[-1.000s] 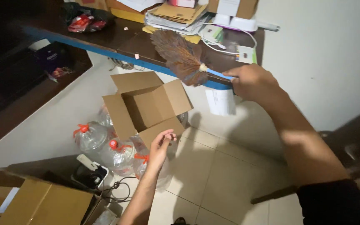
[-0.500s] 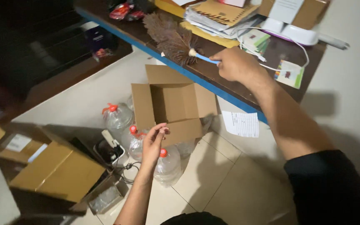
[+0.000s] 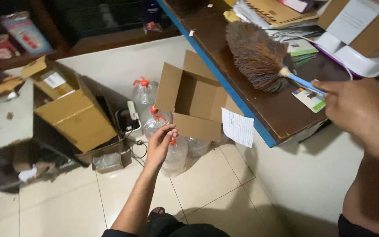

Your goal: Dust a wooden door and a desk with a feather duster.

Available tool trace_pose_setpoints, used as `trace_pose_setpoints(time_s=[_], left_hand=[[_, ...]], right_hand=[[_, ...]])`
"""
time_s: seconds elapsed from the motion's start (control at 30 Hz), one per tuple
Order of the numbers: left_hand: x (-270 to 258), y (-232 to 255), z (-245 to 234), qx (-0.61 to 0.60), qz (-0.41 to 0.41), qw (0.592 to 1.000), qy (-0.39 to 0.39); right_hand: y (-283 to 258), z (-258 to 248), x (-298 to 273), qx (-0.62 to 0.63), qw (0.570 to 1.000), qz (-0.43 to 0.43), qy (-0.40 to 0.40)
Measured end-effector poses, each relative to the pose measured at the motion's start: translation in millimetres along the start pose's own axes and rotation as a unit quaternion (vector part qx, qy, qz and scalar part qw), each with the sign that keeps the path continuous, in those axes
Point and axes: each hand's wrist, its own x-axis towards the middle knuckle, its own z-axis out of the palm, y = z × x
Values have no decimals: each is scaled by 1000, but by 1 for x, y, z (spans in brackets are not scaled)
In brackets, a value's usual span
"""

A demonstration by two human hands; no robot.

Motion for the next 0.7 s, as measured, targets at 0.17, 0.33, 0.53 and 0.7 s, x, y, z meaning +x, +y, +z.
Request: trace_pose_setpoints(time_s=[0.17, 0.33, 0.53, 0.7], left_hand=[[-39, 0, 3, -2, 29, 999, 37], [-59, 15, 14, 21, 62, 996, 57], [-83, 29, 12, 23, 70, 995, 59], [-88, 41, 8, 20, 79, 995, 66]], right_hand=[[2, 37, 44, 34, 988, -110, 99], [-21, 72, 117, 97, 967, -174, 156], [-31, 78, 100, 50, 982, -129, 126], [-14, 63, 67, 1, 973, -175, 149]])
